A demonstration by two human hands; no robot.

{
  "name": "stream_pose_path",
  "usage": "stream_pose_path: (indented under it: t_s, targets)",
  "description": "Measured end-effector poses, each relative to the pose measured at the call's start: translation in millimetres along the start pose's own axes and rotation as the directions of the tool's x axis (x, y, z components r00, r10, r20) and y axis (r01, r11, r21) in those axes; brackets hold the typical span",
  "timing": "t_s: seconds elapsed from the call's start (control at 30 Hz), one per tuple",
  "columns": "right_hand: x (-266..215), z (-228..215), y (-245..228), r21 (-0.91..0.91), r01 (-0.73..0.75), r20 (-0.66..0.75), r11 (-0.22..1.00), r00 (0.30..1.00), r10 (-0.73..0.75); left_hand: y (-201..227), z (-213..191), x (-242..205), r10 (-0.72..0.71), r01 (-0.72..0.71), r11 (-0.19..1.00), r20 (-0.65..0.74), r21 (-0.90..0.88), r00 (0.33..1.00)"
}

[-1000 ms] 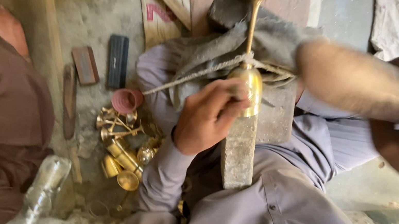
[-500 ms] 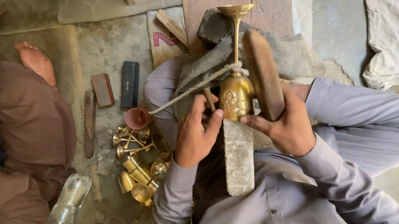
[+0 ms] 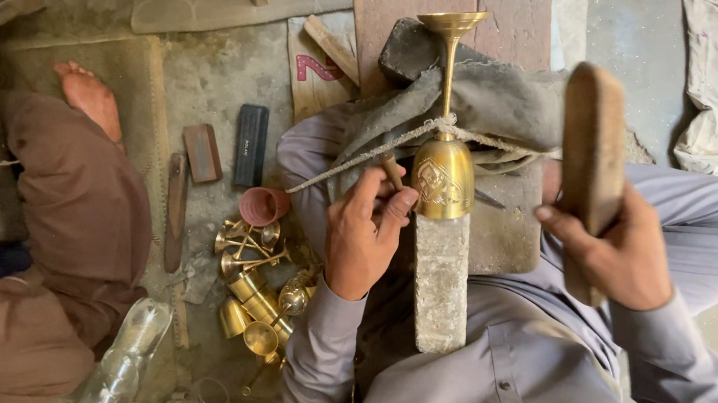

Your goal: The person sits on the floor and uses a hammer and chisel to emboss a design onto a brass oil lamp. They repeatedly strike the chisel against the lamp's body, rotating it to work on different sections of the pattern.

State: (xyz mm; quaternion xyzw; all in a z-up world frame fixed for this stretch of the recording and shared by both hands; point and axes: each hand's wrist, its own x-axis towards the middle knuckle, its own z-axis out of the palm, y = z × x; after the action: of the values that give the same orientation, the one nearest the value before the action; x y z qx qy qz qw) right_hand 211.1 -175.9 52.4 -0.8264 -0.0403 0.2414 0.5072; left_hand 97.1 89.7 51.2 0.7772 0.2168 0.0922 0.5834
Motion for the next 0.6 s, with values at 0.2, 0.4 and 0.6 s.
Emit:
stream_pose_path:
  t_s: [0.2,0.4,0.6]
  targets:
    - [-3,-37,5,-0.059,-0.034,-0.025,0.998,0.999,0.033,16,-1,9,0.022,-0.033,0.985,-0.067,-0.169,0.997]
    - [-11,-52,-21,-0.18,0.008,-0.065,0.984,0.998,-0.02,25,9,24,0.22,-0.218,0.975,0.048,-0.049,0.974]
    - [-8,-51,-66,-0.552,0.217,-0.131,0.805,0.931,-0.341,31,3,31,0.445,-0.463,0.871,0.137,0.163,0.885]
